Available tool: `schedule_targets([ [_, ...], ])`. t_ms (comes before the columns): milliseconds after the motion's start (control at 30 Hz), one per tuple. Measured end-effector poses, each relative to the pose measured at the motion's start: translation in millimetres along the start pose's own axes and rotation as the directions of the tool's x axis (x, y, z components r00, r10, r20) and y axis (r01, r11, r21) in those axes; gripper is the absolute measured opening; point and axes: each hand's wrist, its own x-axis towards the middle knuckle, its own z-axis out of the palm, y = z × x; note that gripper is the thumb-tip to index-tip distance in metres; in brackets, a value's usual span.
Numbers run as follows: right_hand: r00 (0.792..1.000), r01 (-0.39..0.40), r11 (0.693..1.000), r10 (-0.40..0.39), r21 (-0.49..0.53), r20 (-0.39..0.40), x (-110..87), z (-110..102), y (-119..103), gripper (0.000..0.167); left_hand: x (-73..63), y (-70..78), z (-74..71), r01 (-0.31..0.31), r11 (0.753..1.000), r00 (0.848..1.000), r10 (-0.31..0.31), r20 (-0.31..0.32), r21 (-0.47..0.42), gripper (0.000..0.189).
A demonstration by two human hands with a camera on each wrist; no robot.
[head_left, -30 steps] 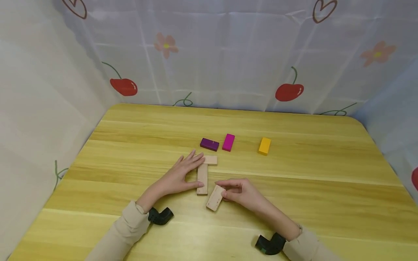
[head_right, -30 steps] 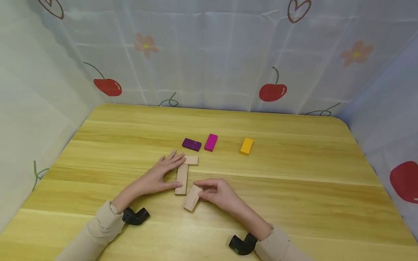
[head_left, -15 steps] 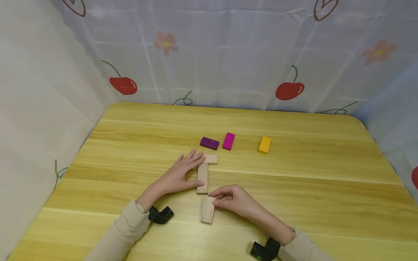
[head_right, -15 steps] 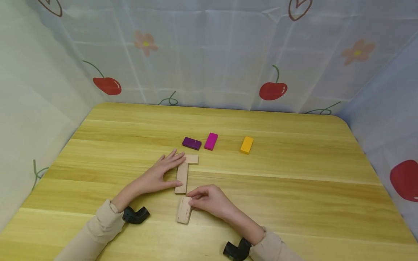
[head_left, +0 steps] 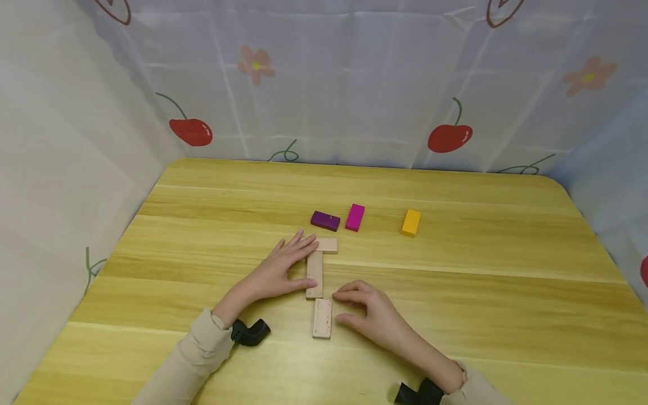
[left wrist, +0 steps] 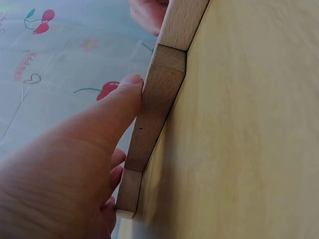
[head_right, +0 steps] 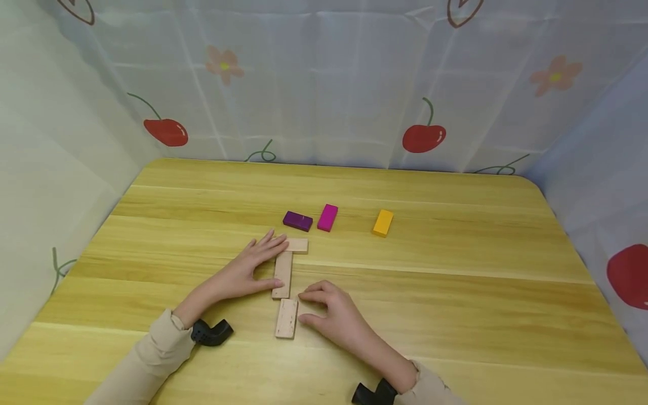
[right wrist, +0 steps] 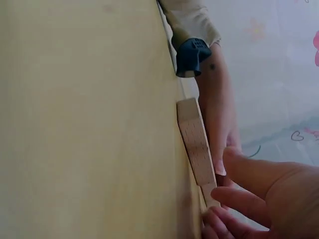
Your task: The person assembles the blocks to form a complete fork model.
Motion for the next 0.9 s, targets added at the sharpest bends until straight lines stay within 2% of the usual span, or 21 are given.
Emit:
schedule_targets([
  [100, 0.999, 0.043, 0.990, -0.041, -0.133, 0.012, -6.9, 3, 0, 0.046, 0.6, -0.5, -0.6, -0.011, 1.000, 1.000, 0.011, -0.008, 0.005, 0.079],
  [200, 0.996, 0.081, 0.975, -0.072, -0.209, 0.049, -10.0, 8, -1, 0.056, 0.1, -1.2, -1.1, -0.013, 1.000, 1.000, 0.013, -0.014, 0.010, 0.078],
  [300, 0.995, 0.083, 0.969, -0.069, -0.233, 0.068, -11.0, 13, -2, 0.061, -0.4, -1.4, -1.5, -0.010, 1.000, 1.000, 0.010, -0.008, 0.011, 0.078],
  [500, 0.996, 0.083, 0.962, -0.073, -0.258, 0.048, -10.5, 19, -3, 0.063, 0.6, -1.5, -1.5, -0.013, 1.000, 1.000, 0.014, -0.012, 0.008, 0.078],
  [733, 0.995, 0.087, 0.958, -0.068, -0.272, 0.078, -9.6, 22, -7, 0.065, 0.2, -2.3, 0.2, -0.015, 1.000, 1.000, 0.015, -0.016, 0.007, 0.078],
  [900, 0.996, 0.077, 0.949, -0.061, -0.306, 0.063, -11.2, 26, -10, 0.067, -0.2, -1.5, 1.9, -0.018, 1.000, 1.000, 0.018, -0.017, 0.004, 0.078],
])
